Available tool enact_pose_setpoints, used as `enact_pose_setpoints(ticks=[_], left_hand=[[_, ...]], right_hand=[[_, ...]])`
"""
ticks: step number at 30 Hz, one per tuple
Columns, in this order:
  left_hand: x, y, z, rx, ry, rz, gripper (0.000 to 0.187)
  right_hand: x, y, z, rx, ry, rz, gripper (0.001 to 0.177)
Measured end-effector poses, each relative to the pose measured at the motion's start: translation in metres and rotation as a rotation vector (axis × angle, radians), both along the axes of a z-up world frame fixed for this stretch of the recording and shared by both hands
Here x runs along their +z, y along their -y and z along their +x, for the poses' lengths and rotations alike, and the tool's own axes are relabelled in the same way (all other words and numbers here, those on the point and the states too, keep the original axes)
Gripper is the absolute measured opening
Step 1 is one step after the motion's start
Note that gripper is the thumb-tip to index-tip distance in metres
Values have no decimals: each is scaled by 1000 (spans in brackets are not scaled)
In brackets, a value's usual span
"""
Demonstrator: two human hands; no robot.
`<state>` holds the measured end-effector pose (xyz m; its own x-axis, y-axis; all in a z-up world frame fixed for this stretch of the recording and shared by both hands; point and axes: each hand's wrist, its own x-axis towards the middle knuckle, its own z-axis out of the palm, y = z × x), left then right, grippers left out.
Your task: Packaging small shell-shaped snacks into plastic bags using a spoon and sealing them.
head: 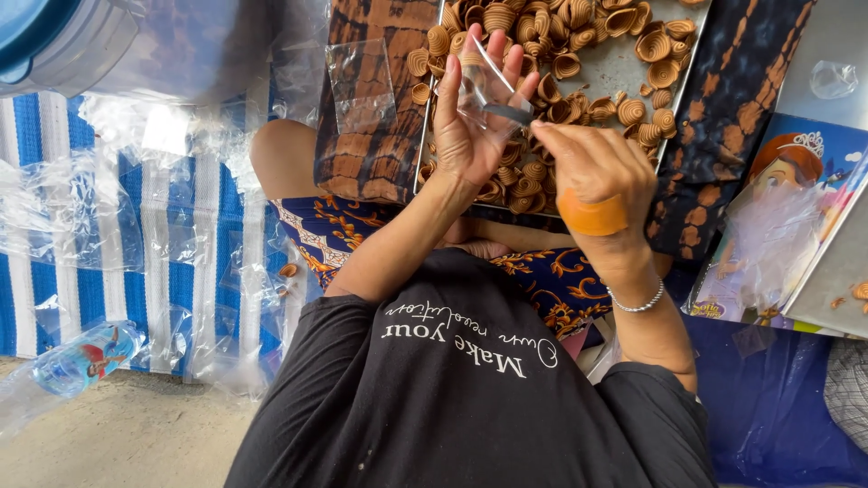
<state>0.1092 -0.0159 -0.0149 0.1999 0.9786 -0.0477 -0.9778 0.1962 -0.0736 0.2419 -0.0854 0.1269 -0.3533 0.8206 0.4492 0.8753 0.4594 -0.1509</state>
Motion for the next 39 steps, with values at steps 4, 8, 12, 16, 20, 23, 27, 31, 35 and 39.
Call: enact_pose_setpoints(ticks=[4,8,12,16,20,23,27,31,35,39], left_hand=[[-5,-4,-13,11,-59,-72,57],[-10,-9,-28,40,-55,-112,49],[-18,-8,-33,20,-46,-65,47],[-11,-3,-31,32,-127,-68,53],[-1,-5,-30,1,-156,-147,64],[-7,-4,-31,-32,-95,-134,62],[-17,-3,-33,-45,-51,-79,57],[-19,-3,-30,-41,-19,-68,55],[-15,-3,-26,-7,-31,-93,57],[-13,-1,-20,39,-59,-97,55]], right_hand=[[0,0,44,-9,-199,-100,18],[-45,-10,96,-334,12,-217,26],[-96,-28,113,-450,99,-225,28],[-119,-43,92,-398,-13,-258,24],[-115,-55,66,-260,-190,-370,25],[-109,-60,58,-166,-372,-549,27],[-98,-58,61,-96,-531,-675,29],[-48,-45,59,-72,-526,-685,29],[-12,-28,62,8,-399,-516,27],[21,-13,50,28,-345,-534,26]])
